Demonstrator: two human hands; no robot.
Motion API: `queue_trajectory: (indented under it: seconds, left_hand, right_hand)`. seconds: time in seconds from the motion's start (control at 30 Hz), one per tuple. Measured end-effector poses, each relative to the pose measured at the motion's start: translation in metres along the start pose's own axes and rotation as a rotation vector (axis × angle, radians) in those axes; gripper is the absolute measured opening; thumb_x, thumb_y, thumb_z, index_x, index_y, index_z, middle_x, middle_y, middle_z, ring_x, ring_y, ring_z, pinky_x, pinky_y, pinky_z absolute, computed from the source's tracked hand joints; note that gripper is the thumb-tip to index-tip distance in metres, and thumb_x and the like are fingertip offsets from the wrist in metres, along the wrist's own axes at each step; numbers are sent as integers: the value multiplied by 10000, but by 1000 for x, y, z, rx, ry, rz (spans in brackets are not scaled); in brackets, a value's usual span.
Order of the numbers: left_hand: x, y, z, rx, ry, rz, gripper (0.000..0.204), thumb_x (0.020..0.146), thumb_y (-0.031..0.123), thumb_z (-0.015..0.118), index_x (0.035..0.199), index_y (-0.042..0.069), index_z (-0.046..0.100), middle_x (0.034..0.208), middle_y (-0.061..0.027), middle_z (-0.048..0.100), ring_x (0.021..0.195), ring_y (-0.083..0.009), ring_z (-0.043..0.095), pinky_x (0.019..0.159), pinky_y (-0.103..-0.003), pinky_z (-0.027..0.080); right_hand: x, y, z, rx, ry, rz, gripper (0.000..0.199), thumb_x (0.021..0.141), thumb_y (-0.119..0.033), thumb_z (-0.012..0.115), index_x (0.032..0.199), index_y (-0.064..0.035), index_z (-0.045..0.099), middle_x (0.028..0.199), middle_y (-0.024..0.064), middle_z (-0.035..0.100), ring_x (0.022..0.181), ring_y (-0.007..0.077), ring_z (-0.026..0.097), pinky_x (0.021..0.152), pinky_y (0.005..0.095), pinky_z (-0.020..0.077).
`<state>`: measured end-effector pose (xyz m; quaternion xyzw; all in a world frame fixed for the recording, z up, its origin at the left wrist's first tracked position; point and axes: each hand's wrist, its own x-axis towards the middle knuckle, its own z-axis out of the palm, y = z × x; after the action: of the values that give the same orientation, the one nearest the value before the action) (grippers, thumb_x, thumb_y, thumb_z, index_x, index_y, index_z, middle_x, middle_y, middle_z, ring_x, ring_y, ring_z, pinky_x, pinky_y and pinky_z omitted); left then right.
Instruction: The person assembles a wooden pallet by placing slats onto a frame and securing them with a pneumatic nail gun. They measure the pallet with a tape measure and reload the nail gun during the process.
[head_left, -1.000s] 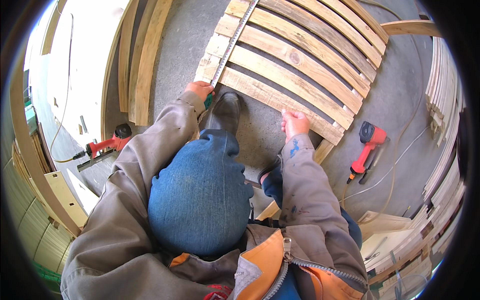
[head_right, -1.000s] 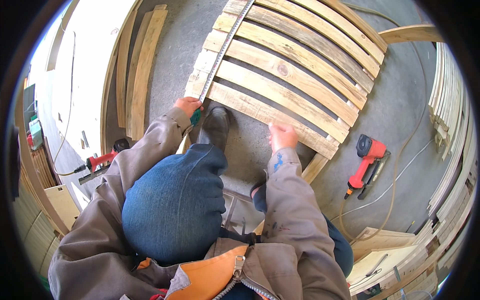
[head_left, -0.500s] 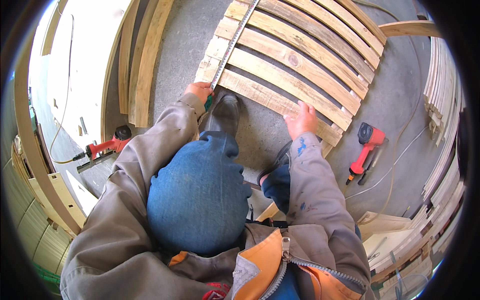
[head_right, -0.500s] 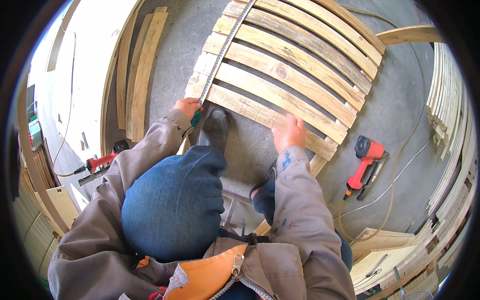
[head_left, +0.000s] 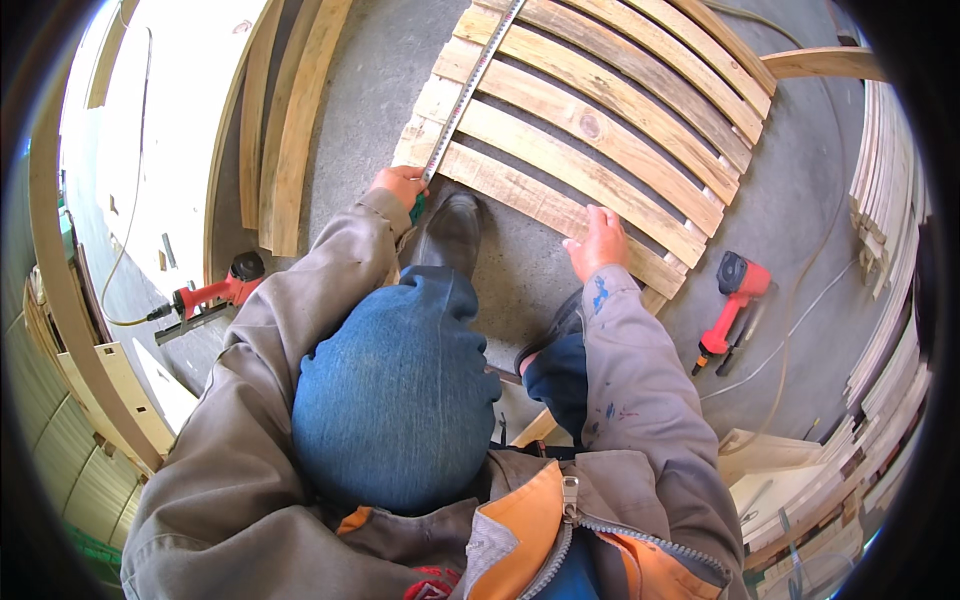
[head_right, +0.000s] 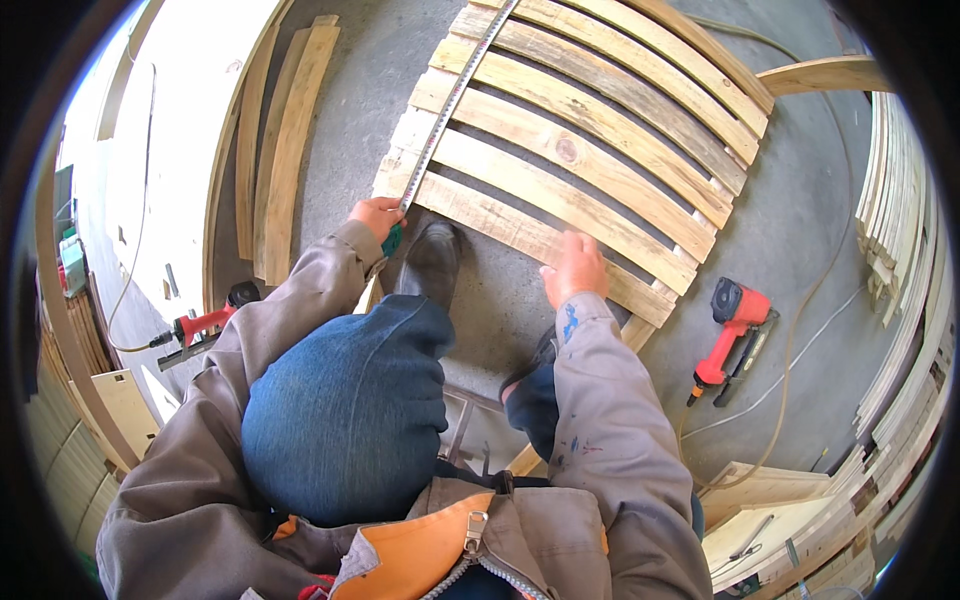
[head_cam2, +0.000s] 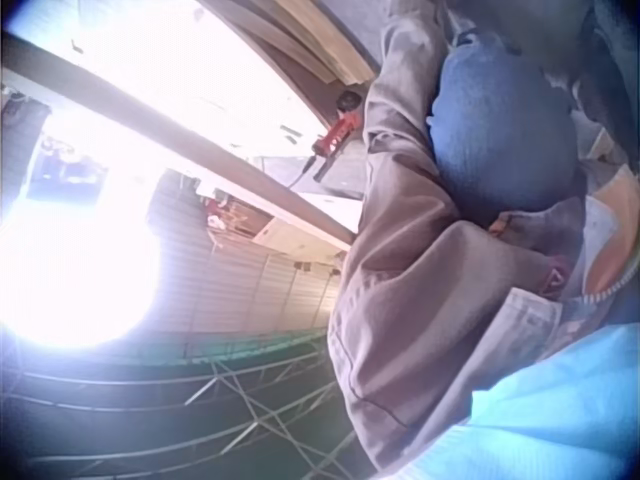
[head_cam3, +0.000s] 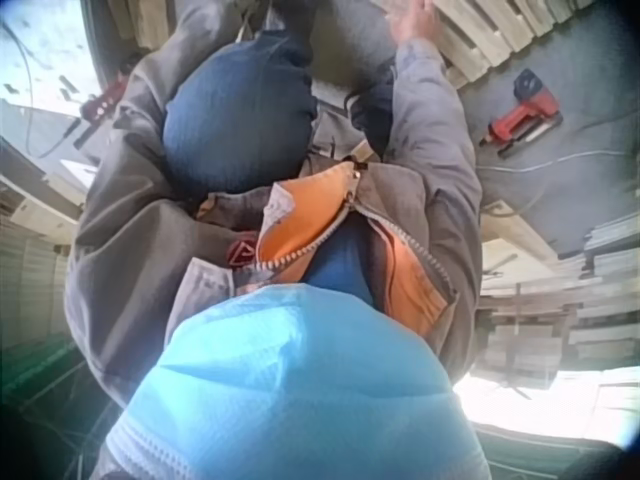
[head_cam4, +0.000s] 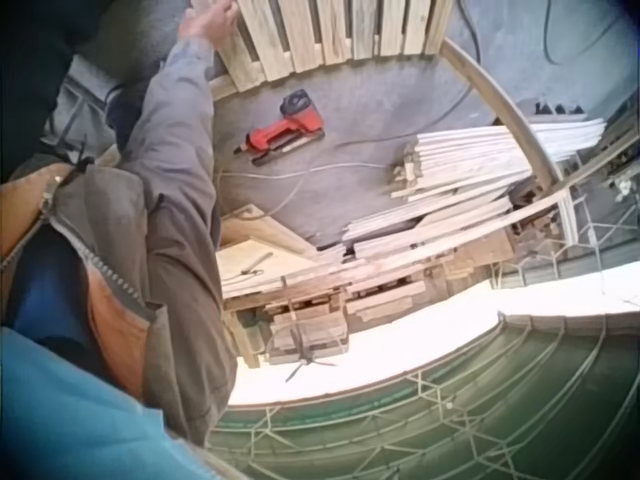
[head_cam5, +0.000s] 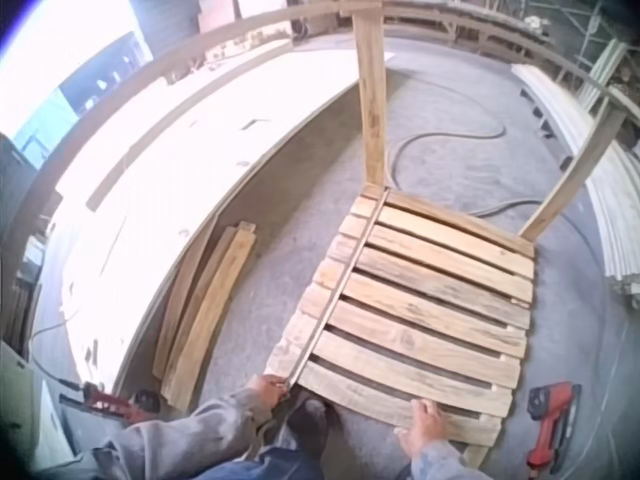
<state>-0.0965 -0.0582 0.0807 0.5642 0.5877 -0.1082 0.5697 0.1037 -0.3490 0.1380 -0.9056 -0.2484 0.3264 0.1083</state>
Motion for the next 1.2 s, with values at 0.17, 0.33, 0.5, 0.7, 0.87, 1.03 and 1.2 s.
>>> queue_trajectory:
  seconds: [0.17,0.33,0.5,0.7,0.87,1.03,1.2]
  left_hand:
    - [4,-5,0,11,0,7,265,923,50,655,1178,-18,683,866,-87,725,756,-125,653,674,-275,519]
    - [9,-9,-1,27,-15,30,260,926,43,648,1176,-17,685,872,-85,724,761,-127,655,677,-278,520]
    - [10,-10,-2,35,-22,18,265,928,48,644,1182,-17,683,876,-84,724,768,-129,656,685,-279,522]
    - [5,-3,-4,108,-15,36,281,925,52,635,1192,-24,678,875,-78,724,776,-126,653,699,-268,519]
    - [9,-9,-4,75,-20,32,263,923,43,632,1170,-38,678,869,-81,717,773,-133,655,695,-274,519]
    - [14,-15,-3,25,-11,39,254,922,31,629,1157,-53,672,871,-93,709,760,-143,654,687,-277,521]
    - [14,-14,-2,42,-16,51,250,926,34,628,1155,-57,671,874,-94,705,757,-147,655,682,-280,523]
  right_hand:
    - [1,1,4,4,10,1,708,710,-170,853,1332,-43,538,1346,163,528,1246,340,523,1056,388,437]
    - [2,0,7,-19,10,15,693,736,-171,836,1343,-92,511,1359,134,514,1253,337,508,1045,401,442]
    - [3,-1,6,-31,-8,15,763,724,-178,847,1390,-83,487,1382,137,499,1274,337,496,1066,402,431]
    - [4,-4,6,-70,-29,14,772,724,-178,848,1398,-101,479,1389,122,494,1247,335,505,1054,405,440]
    - [5,-4,6,-92,-32,-1,741,725,-158,843,1378,-108,495,1377,124,505,1229,342,511,1045,412,445]
    - [8,0,10,-84,-23,-13,716,726,-140,837,1362,-111,509,1354,132,524,1217,351,520,1034,420,451]
    - [9,-1,8,-85,-32,-8,710,725,-137,837,1357,-115,515,1344,134,532,1205,354,528,1024,423,457]
